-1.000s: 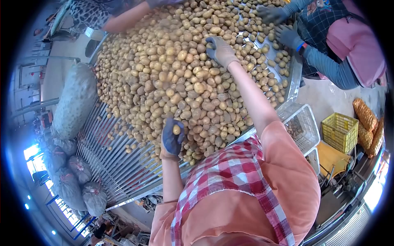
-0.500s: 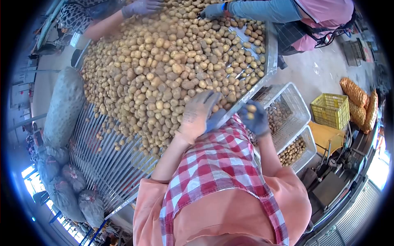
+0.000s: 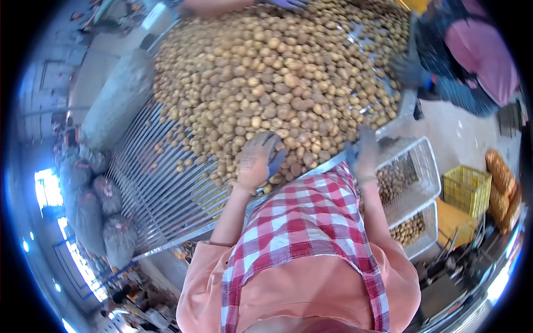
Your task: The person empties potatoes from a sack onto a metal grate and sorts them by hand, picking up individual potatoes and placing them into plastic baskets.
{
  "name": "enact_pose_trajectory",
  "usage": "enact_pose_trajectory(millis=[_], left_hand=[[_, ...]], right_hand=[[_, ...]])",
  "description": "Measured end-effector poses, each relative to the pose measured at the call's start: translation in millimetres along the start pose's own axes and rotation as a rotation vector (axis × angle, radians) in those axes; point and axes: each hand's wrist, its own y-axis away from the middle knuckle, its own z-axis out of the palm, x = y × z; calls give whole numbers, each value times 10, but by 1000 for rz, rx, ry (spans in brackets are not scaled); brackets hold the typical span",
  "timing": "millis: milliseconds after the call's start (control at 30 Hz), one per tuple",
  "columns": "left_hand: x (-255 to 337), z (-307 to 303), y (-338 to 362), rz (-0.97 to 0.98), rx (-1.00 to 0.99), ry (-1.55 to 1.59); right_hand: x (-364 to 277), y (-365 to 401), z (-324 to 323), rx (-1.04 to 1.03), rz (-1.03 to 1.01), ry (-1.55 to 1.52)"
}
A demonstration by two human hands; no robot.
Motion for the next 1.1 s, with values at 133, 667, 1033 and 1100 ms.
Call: enact_pose_trajectory(millis=[133, 667, 1033, 1100], left_hand=[[-110, 14, 239, -104, 70, -30], [-1, 114, -491, 50, 119, -142], [331, 1020, -1063, 363, -298, -133], [307, 1170, -1057, 385, -314, -167]], right_hand=[[-469, -538, 567, -73, -260, 319], [104, -2856, 275, -173, 279, 205], [65, -385, 265, -172, 60, 96], [184, -369, 341, -168, -2, 101]])
